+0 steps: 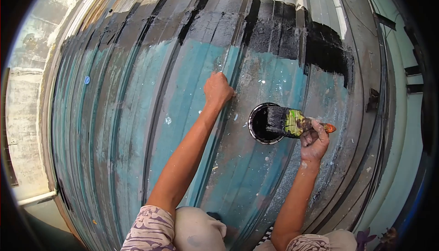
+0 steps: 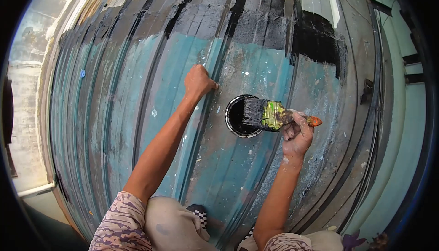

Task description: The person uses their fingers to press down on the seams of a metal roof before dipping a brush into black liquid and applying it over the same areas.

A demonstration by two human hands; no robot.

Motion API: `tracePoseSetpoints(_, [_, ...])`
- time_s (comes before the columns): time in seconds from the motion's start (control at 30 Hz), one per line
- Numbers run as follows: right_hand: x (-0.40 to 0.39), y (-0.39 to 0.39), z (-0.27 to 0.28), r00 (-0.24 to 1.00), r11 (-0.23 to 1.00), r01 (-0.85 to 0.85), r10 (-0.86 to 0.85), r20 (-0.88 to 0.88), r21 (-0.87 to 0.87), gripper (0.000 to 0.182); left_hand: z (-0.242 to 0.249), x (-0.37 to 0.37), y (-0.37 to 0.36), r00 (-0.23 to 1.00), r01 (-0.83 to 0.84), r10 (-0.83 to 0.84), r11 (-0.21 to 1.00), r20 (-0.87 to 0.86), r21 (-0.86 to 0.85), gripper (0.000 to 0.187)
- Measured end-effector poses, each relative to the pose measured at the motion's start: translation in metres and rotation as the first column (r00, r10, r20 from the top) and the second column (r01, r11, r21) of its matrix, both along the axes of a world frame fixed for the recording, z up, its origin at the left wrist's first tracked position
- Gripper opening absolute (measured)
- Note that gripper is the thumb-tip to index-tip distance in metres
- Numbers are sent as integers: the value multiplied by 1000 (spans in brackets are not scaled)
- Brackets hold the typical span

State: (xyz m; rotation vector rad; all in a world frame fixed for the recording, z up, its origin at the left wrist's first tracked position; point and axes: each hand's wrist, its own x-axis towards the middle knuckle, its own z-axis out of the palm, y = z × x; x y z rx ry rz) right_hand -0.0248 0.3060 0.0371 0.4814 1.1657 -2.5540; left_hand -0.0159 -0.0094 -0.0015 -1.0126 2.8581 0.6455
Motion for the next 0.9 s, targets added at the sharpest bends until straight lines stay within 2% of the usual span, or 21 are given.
tracePoseSetpoints(0.23, [1, 0, -19, 988, 994, 1, 16, 155, -108, 21, 1, 1, -1, 998, 24, -26, 999, -52, -41, 39])
tracePoseSetpoints(0.37, [1, 1, -25, 980, 992, 6, 20, 198, -127, 19, -2, 1, -2, 999, 29, -31, 999, -43, -39, 40])
tracePoseSetpoints(0.43, [2, 1, -28, 986, 961, -12, 58, 156, -278, 21, -2, 3, -2, 998, 34, -37, 998, -59, -52, 40])
tracePoseSetpoints(0.47, [2, 1, -29, 987, 962, -7, 50, 150, -275, 21, -1, 3, -1, 996, 40, -45, 997, -77, -64, 40])
tracePoseSetpoints(0.57, [1, 0, -22, 961, 883, 59, 76, 265, -466, 21, -5, 2, -3, 998, 30, -33, 998, -60, -46, 39])
tracePoseSetpoints(0.6, [-2, 1, -23, 968, 888, 72, 48, 248, -455, 21, -5, 2, -2, 997, 31, -34, 999, -69, -36, 39])
tracePoseSetpoints(0.67, [-9, 5, -30, 960, 597, 94, 159, 232, -797, 23, 2, 1, 0, 995, 48, -49, 999, -89, -13, 39])
tracePoseSetpoints(0.7, [-15, 7, -26, 963, 510, 106, 163, 217, -854, 24, 7, -1, 0, 1000, 9, -9, 1000, 12, 28, 38])
tracePoseSetpoints(0.73, [-23, 11, -22, 966, 517, 105, 150, 211, -850, 24, 9, -3, 0, 992, -36, 28, 997, 120, 62, 39])
tracePoseSetpoints(0.8, [-41, 20, -14, 950, 457, 205, 122, 289, -866, 23, 8, -3, 0, 995, -27, 21, 998, 100, 55, 40])
tracePoseSetpoints(0.83, [-50, 25, -15, 961, 415, 165, 136, 240, -895, 25, 7, -2, 1, 996, -30, 27, 999, 86, 39, 41])
tracePoseSetpoints(0.9, [-67, 36, -12, 968, 424, 127, 145, 206, -897, 26, 5, -1, 1, 997, -34, 32, 999, 65, 36, 41])
